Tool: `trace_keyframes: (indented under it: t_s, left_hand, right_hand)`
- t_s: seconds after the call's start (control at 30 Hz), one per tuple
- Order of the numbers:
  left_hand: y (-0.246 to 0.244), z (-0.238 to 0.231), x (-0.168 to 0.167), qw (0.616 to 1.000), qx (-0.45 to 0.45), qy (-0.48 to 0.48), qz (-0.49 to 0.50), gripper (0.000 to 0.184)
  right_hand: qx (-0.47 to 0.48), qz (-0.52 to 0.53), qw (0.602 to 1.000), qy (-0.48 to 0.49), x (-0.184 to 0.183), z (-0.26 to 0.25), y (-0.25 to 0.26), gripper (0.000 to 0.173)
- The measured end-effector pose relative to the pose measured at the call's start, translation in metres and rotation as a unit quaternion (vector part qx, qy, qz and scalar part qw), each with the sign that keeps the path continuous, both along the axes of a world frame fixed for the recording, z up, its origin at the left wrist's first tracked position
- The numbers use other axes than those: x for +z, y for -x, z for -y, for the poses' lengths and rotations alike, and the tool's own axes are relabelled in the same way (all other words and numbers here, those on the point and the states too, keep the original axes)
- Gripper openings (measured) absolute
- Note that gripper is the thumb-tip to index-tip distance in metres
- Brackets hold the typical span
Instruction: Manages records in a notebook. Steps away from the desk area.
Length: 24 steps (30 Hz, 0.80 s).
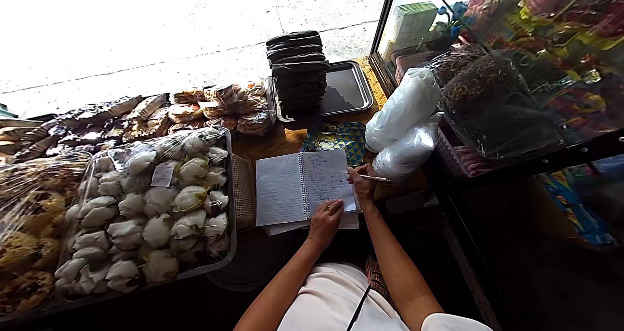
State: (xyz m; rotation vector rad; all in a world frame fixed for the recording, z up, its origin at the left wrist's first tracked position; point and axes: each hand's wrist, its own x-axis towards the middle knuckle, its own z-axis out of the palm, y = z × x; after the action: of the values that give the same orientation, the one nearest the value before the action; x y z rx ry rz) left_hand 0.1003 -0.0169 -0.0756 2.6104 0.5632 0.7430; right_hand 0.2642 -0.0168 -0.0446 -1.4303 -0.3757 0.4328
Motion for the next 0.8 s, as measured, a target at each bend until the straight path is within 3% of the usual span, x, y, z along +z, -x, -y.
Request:
trace_keyframes:
  t_s: [0.17,0.33,0.8]
  left_hand:
    - [0.0,0.0,-0.002,1.0,-0.001,-0.002,0.007,0.025]
    - [-0.001,-0.001,0.001,1.0,-0.001,-0.012,0.007,0.025]
    - [0.0,0.0,-0.002,1.0,0.004,-0.017,0.012,0.024]
  right_hand:
    - [0.011,-0.004,1.0,0.019,0.009,-0.001,0.002,0.028]
    - [0.042,0.046,0.997,0.055,-0.011,-0.005,0.014,0.031]
    - [0.042,0.095,0.991,0.081,-0.025,-0.008,0.017,0.023]
